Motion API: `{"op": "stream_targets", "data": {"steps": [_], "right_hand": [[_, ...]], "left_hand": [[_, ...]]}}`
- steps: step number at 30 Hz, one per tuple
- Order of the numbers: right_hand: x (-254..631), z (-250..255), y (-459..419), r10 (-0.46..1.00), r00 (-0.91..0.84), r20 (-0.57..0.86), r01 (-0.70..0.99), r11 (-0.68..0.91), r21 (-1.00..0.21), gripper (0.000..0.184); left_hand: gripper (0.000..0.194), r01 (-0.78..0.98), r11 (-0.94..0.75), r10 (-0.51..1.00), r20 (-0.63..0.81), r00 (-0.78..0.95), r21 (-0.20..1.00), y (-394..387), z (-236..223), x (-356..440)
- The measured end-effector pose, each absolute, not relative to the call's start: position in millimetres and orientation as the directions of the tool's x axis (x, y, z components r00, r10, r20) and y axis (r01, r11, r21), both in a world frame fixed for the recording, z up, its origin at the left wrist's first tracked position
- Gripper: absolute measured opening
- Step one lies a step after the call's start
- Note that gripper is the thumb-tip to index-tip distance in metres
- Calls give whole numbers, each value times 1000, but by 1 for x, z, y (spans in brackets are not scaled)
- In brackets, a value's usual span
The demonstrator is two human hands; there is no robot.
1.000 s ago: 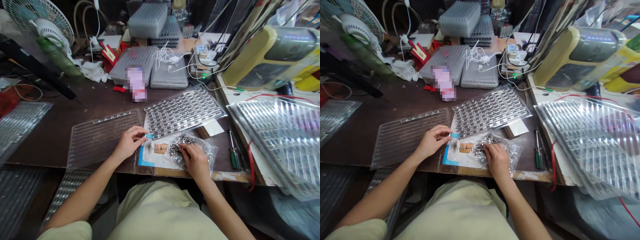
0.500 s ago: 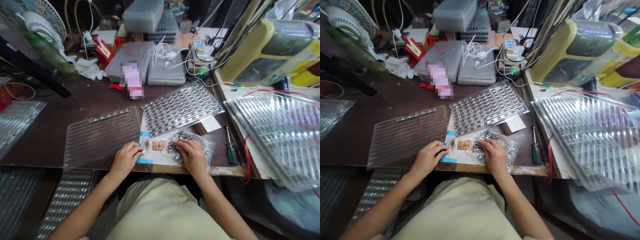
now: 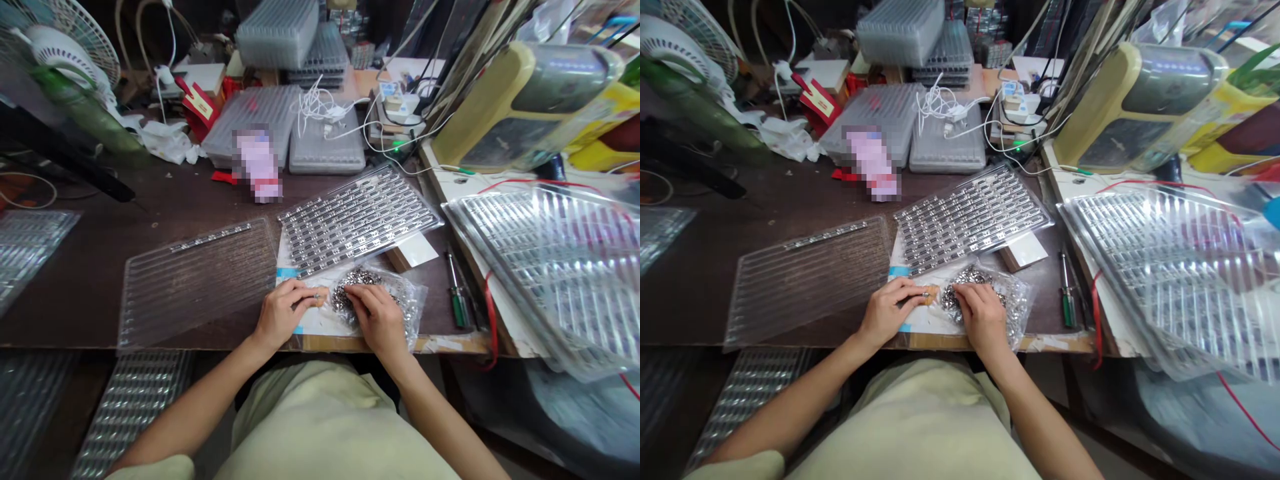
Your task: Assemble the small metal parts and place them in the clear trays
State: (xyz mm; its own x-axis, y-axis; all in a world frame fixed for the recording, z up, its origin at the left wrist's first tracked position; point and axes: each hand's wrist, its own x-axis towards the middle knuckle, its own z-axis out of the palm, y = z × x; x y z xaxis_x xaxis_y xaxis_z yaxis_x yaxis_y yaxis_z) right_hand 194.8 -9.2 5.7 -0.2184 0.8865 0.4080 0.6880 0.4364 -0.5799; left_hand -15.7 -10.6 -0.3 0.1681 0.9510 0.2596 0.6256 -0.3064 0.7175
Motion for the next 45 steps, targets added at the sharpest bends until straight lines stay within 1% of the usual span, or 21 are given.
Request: {"op": "stream_targets", "data": {"steps": [8,13,16,19,21,26,29,32,34,36,38,40,45], "right_hand": [[192,7,-7,883,-229,410,683,445,-578,19],[186,8,-6,902,-213,377,712,407,-572,11],[173,9,-6,904,-230,360,724,406,-557,11],[158,8,-4,904,-255,342,749,408,-522,10],[151,6,-3,910,-252,330,768,396,-503,9],[144,3,-2,905,-280,321,776,410,-480,11],[149,4,-5,899,-289,330,799,416,-434,17],[163,4,-9,883,-325,339,828,439,-348,27],[174,3,-11,860,-386,333,828,483,-287,27],[184,1,-14,841,-429,331,815,518,-260,24],[189,-1,-16,840,-420,343,807,519,-282,21],[191,-3,-17,850,-382,363,802,500,-326,19],[188,-3,-14,854,-247,457,796,448,-408,14]], "left_hand": [[14,665,-320,947,258,193,675,-10,1,-14],[14,672,-324,945,252,207,666,-9,2,-12],[12,624,-317,948,267,176,714,-9,2,-14],[11,555,-274,955,288,64,786,-8,3,-18],[11,537,-249,957,288,12,806,-7,3,-19],[11,501,-245,959,284,-1,830,-5,2,-19],[12,489,-237,961,278,-12,840,-6,0,-19],[12,464,-202,970,241,-25,862,-6,0,-20],[12,431,-152,981,188,-41,889,-5,1,-21],[13,402,-111,989,141,-46,909,-2,5,-20],[13,397,-114,990,135,-26,911,1,9,-17],[13,421,-164,985,170,23,892,3,13,-11],[11,547,-355,935,295,198,759,-1,12,3]]}}
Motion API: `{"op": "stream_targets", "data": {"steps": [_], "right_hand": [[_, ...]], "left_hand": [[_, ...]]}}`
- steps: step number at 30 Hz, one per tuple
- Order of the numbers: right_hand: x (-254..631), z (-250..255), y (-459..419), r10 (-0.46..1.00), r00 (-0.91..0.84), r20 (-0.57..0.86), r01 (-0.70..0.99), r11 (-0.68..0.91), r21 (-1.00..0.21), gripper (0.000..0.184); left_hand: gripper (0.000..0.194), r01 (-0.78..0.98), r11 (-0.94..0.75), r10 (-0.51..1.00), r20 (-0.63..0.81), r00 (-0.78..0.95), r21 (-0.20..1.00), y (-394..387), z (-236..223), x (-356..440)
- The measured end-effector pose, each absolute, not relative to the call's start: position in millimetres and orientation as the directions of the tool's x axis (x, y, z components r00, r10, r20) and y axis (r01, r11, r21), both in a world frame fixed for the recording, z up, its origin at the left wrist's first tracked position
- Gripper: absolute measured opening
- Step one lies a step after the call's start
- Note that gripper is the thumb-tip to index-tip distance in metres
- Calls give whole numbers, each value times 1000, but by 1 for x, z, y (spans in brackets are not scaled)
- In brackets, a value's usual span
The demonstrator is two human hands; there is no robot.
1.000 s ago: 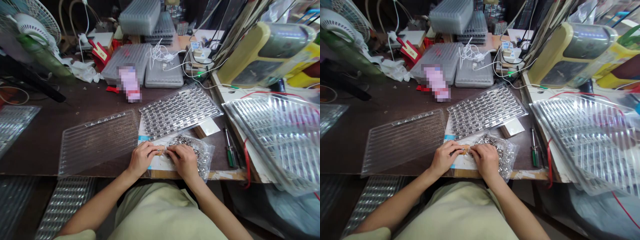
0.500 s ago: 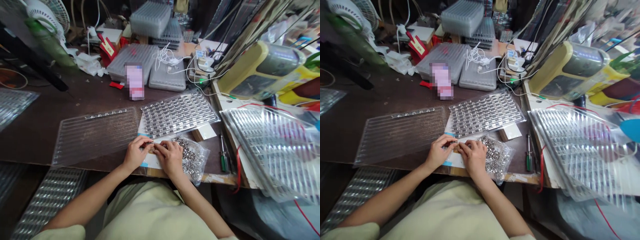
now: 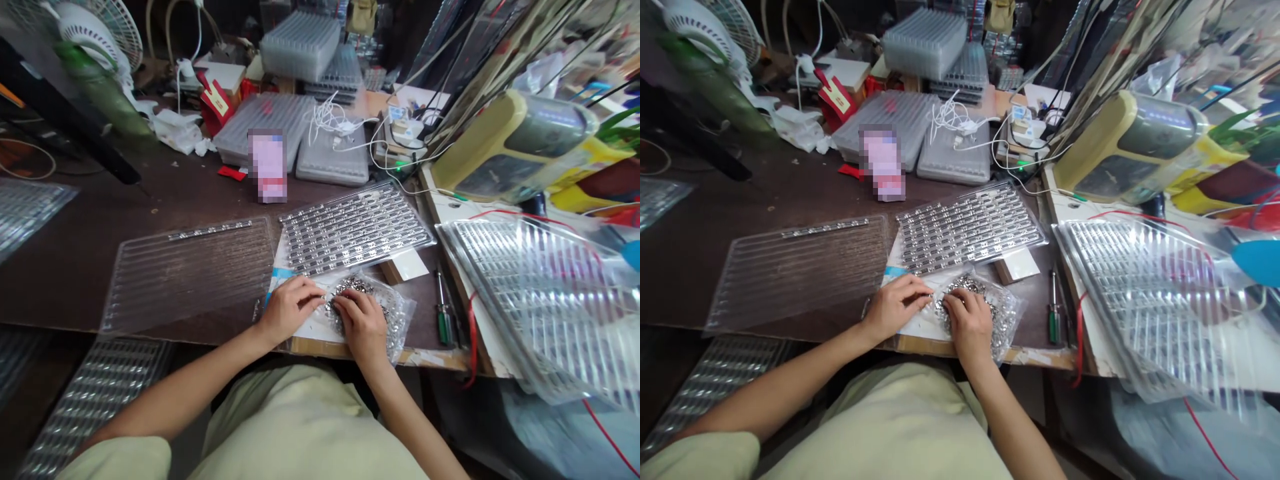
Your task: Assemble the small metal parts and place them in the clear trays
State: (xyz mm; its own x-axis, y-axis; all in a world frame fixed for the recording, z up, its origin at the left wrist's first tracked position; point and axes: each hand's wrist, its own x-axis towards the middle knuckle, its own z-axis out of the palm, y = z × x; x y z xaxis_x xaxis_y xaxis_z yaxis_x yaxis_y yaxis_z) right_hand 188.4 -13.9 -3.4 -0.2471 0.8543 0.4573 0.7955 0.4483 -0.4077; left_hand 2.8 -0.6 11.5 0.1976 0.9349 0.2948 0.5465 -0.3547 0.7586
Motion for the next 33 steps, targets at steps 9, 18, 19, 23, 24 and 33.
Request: {"op": "stream_targets", "data": {"steps": [9,18,19,23,24,33], "right_hand": [[190,-2,-14,873,-173,456,749,417,-515,11],[193,-2,-13,863,-187,470,728,443,-523,27],[193,0,-13,862,-193,469,717,450,-532,26],[183,6,-11,868,-216,448,657,468,-591,14],[178,7,-10,871,-225,438,653,468,-596,11],[151,1,-3,879,-295,375,754,455,-473,13]], "left_hand": [[10,607,-423,906,339,254,673,-4,-1,5],[8,586,-416,909,333,250,695,-7,-3,9],[8,572,-416,909,339,243,706,-7,-2,9],[11,568,-377,919,369,135,732,15,14,-11],[12,594,-349,922,378,81,724,28,18,-22],[20,855,-95,945,317,-83,510,132,8,-127]]}}
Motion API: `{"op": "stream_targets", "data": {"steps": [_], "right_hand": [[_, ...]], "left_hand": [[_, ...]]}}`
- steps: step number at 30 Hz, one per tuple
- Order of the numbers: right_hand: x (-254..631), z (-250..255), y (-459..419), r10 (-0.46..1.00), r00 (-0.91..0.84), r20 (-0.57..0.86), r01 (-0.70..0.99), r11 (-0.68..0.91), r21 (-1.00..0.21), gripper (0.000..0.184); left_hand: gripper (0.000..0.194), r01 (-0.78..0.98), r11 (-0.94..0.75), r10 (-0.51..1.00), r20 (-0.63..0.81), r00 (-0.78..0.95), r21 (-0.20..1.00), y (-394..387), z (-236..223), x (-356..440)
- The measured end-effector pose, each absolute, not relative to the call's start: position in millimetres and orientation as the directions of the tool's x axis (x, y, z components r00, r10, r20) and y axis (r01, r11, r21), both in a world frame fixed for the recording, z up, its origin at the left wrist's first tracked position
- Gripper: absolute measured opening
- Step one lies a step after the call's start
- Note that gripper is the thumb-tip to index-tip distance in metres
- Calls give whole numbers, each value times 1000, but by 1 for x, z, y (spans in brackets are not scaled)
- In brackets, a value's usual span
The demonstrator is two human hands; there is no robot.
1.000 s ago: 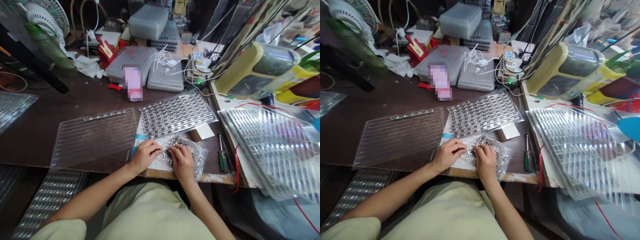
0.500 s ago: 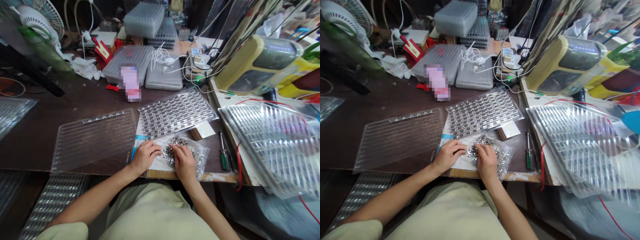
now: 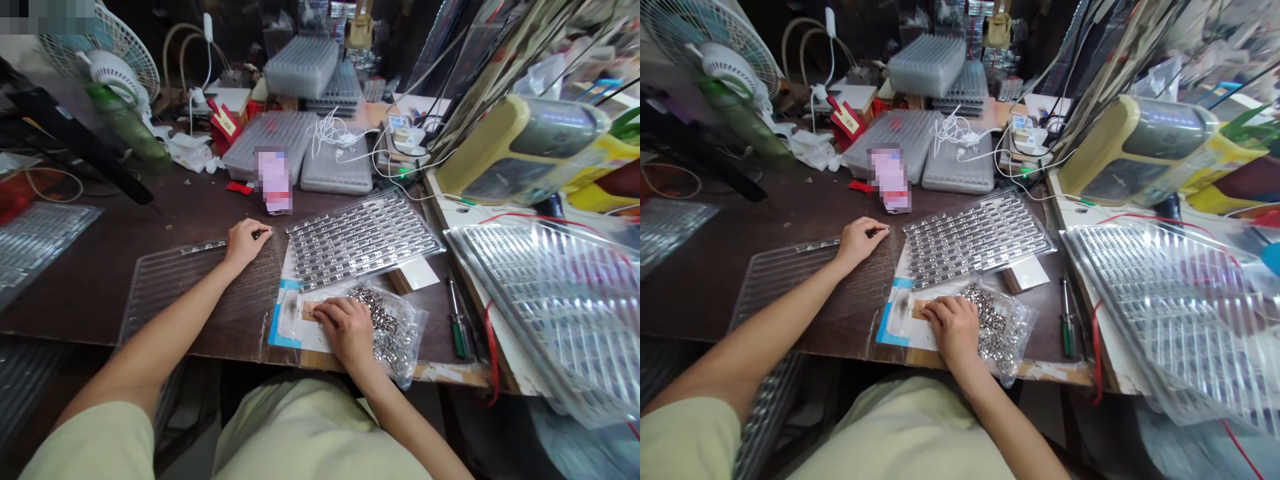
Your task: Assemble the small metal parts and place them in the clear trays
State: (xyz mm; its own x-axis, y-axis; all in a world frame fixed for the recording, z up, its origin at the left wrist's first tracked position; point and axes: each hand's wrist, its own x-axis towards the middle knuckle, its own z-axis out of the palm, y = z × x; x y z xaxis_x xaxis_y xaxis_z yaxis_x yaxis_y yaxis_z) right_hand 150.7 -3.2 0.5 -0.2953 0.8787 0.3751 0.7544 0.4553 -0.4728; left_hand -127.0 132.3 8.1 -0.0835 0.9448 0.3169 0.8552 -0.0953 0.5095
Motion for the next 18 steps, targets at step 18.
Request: {"op": "stream_targets", "data": {"steps": [18], "right_hand": [[203,7,-17,875,-301,379,899,394,-194,24]], "left_hand": [[15,926,-138,962,269,42,351,156,26,-76]]}}
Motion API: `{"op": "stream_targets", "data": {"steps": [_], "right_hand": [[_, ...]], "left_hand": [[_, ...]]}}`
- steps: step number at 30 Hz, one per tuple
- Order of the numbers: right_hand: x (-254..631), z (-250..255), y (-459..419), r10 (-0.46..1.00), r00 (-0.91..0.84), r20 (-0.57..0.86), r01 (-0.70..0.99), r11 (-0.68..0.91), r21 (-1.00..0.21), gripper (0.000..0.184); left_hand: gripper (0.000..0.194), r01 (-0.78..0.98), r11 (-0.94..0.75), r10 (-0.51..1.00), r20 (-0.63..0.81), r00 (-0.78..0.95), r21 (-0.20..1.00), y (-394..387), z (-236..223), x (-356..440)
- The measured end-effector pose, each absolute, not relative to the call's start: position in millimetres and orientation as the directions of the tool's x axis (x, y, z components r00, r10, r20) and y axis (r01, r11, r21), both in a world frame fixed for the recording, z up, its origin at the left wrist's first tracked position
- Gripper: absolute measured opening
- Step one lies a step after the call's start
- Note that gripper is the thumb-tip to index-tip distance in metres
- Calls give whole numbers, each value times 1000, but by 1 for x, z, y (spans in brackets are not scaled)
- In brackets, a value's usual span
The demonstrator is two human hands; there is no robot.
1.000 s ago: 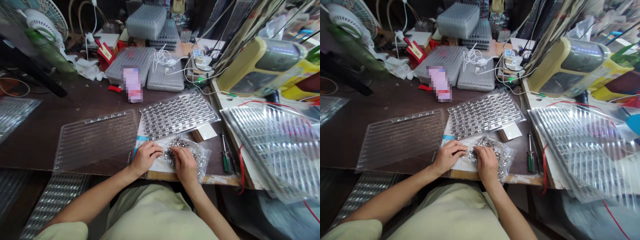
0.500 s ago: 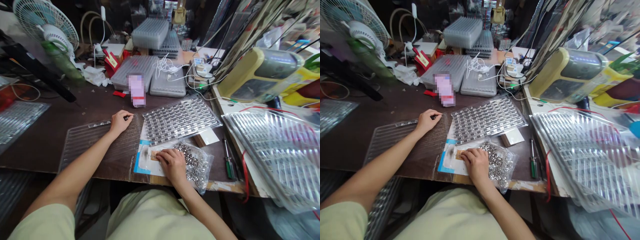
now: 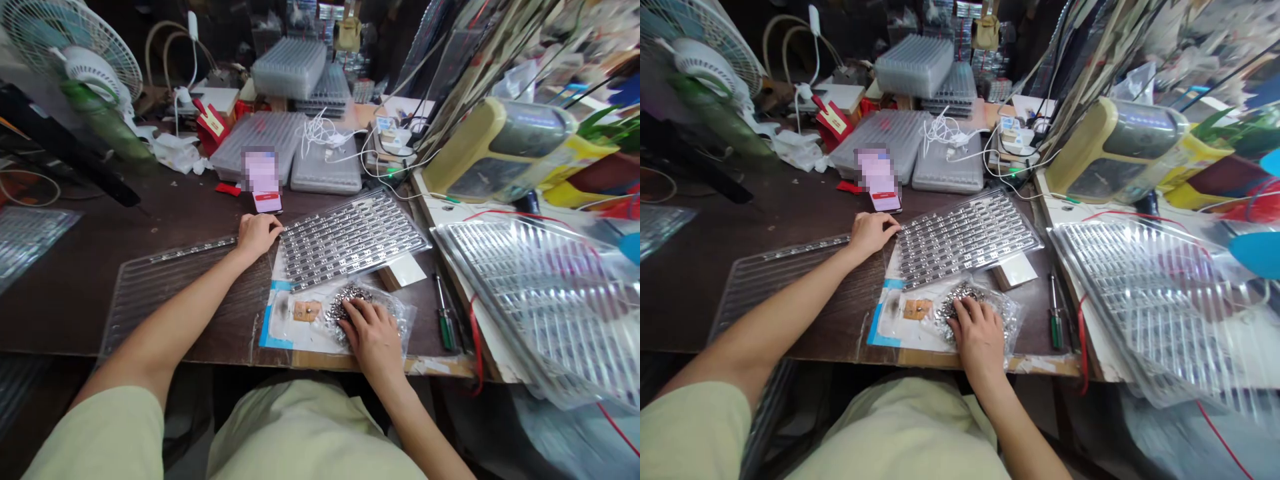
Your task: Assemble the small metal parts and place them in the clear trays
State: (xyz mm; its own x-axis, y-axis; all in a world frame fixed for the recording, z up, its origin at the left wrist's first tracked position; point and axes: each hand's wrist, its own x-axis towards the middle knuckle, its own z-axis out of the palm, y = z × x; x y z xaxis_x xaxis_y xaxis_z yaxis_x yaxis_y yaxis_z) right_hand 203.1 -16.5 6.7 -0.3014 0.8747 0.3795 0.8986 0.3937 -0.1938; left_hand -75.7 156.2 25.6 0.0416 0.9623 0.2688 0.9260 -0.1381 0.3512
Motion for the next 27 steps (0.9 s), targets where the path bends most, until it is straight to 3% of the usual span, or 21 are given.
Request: {"op": "stream_targets", "data": {"steps": [2,4,7,11,14,21,27], "right_hand": [[206,4,-17,884,-289,367,893,387,-228,19],[205,2,-16,889,-265,374,888,376,-265,18],[201,0,-12,877,-243,414,873,384,-301,18],[200,-1,-8,873,-228,431,849,394,-351,18],[200,0,-7,876,-220,429,835,397,-381,21],[202,6,-14,898,-168,406,762,380,-524,21],[198,8,-16,897,-171,409,717,398,-572,19]], "left_hand": [[16,902,-115,962,275,-5,417,150,30,-78],[18,821,-132,966,257,-19,555,134,36,-82],[30,609,-147,988,141,58,779,93,42,-81],[25,415,-38,991,-20,135,909,31,34,-66],[19,438,-39,994,-9,108,898,1,22,-47],[11,560,-288,957,247,149,777,-11,8,-16],[11,650,-299,952,260,159,699,-9,4,-13]]}}
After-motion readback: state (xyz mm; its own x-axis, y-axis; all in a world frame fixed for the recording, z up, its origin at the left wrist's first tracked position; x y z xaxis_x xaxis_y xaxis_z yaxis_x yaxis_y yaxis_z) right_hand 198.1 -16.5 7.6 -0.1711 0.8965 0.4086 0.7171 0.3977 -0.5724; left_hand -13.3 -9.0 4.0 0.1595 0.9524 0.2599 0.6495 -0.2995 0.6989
